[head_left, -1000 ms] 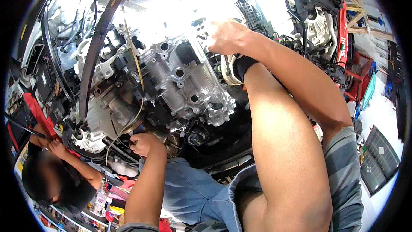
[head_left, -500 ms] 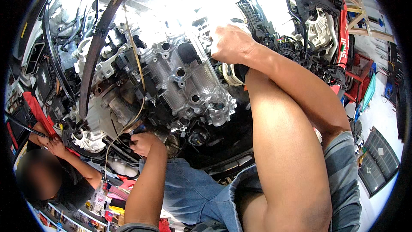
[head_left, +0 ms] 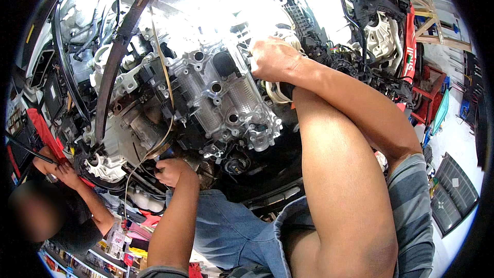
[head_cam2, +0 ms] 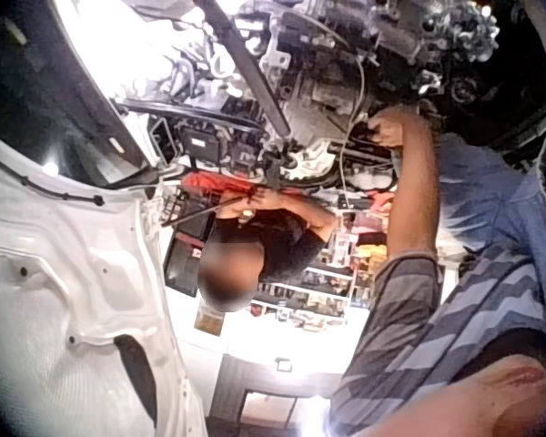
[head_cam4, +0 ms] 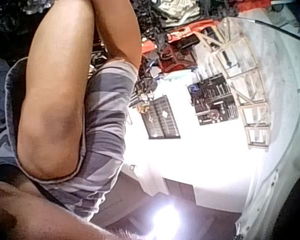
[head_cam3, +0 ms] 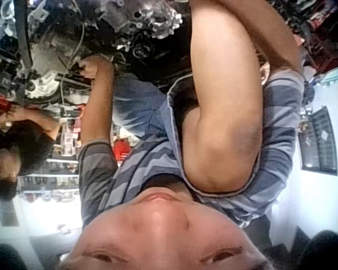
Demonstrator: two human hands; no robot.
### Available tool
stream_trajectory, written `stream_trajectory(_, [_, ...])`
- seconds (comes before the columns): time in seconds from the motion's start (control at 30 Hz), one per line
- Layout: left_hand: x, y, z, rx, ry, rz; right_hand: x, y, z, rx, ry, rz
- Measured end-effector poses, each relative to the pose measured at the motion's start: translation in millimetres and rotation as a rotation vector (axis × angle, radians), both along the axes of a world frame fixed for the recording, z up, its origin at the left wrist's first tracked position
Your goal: The person works on a car engine, handling wires and engine components while another person observes from the side.
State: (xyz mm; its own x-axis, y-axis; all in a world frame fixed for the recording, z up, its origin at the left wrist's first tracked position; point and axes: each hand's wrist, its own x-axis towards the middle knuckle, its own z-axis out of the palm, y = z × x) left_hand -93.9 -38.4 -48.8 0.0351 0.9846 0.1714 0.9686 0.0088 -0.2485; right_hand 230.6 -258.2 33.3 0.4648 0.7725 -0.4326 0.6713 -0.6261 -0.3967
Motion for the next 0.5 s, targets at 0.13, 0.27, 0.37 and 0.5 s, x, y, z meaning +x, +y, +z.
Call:
stream_trajectory(0.13, [-4, 5, 4, 0.008, -0.011, 0.03, -6, 10, 25, 0.068, 0.009, -0.115])
stream_trajectory(0.27, [-4, 2, -2, -0.008, -0.025, 0.041, -3, 6, 28, -0.008, 0.121, -0.159])
stream_trajectory(0.37, [-5, 5, -3, -0.009, -0.031, 0.054, -5, 9, 31, -0.042, 0.114, -0.218])
stream_trajectory(0.5, [-7, 8, -3, -0.01, -0.044, 0.072, -6, 10, 34, -0.066, 0.123, -0.178])
